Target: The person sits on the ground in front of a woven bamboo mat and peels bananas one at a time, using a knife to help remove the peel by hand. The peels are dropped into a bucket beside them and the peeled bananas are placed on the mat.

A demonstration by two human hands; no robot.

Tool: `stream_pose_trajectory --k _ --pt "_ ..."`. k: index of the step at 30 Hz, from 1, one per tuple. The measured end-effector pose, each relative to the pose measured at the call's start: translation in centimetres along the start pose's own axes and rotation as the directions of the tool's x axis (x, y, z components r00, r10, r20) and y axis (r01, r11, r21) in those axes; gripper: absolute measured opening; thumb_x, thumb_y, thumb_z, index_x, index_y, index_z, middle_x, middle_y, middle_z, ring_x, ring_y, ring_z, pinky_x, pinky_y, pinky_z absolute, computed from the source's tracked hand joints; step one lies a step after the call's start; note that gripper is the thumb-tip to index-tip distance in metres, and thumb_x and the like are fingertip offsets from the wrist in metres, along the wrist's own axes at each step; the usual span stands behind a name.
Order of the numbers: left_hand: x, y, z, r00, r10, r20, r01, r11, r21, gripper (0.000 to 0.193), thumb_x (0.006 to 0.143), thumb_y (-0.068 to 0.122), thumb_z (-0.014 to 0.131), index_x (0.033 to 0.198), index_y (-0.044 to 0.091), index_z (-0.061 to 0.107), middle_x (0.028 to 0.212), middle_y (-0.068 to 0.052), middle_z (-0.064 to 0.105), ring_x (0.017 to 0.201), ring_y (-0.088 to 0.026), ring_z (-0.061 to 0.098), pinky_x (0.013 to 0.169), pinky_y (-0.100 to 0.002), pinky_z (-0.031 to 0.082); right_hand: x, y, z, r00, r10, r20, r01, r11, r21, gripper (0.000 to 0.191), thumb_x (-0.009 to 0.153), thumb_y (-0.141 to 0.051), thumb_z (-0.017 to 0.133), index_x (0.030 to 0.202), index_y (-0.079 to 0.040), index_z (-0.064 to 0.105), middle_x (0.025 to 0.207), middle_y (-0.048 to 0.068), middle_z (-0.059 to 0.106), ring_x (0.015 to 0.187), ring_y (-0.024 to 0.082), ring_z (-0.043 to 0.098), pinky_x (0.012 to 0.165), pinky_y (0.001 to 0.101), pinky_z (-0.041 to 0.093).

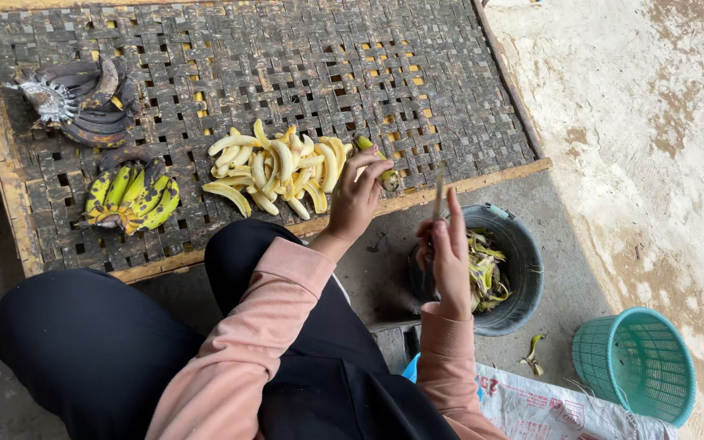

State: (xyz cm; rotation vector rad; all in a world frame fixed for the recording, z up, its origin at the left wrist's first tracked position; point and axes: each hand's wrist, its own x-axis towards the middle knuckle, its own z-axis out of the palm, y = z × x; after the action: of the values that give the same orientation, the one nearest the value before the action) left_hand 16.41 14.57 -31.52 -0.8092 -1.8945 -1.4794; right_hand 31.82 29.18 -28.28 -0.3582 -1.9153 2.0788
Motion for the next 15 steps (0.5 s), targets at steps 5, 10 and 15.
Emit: stream_pose_trajectory --k 5,10,15 --pt "0.1 1.4 -1.3 0.997 0.080 -0.021 -0.079 0.994 0.072 0.043 0.088 -0.011 0.066 0.123 0.013 0.060 0.121 -0.007 0.057 0.129 -0.030 0.062 0.119 -0.051 0.048 -0.8 -4.6 7.1 0.978 -0.083 0.192 0.098 0.993 -0.071 0.059 0.111 -0.018 0.047 0.167 -0.016 0.027 0.093 -0.003 0.057 0.066 0.001 0.042 0.054 0.0154 0.038" --pt "0.1 1.3 -2.0 0.997 0.063 -0.038 -0.063 0.998 -0.004 0.040 0.087 -0.013 0.066 0.120 0.010 0.065 0.120 -0.009 0.056 0.127 -0.032 0.061 0.114 -0.047 0.052 -0.1 -4.0 6.9 0.968 -0.095 0.234 0.143 0.970 -0.198 0.056 0.110 -0.017 0.051 0.164 -0.014 0.036 0.090 -0.005 0.055 0.064 0.000 0.040 0.054 0.0148 0.036" --pt "-0.5 0.2 -0.7 1.000 -0.006 0.016 0.009 0.986 -0.165 0.039 0.089 -0.007 0.073 0.120 0.014 0.062 0.124 -0.006 0.058 0.128 -0.028 0.063 0.109 -0.039 0.057 1.1 -2.7 5.0 0.986 -0.012 0.166 0.018 0.999 -0.031 0.048 0.111 -0.022 0.050 0.157 -0.010 0.046 0.092 0.000 0.058 0.067 0.003 0.047 0.049 0.0191 0.042"
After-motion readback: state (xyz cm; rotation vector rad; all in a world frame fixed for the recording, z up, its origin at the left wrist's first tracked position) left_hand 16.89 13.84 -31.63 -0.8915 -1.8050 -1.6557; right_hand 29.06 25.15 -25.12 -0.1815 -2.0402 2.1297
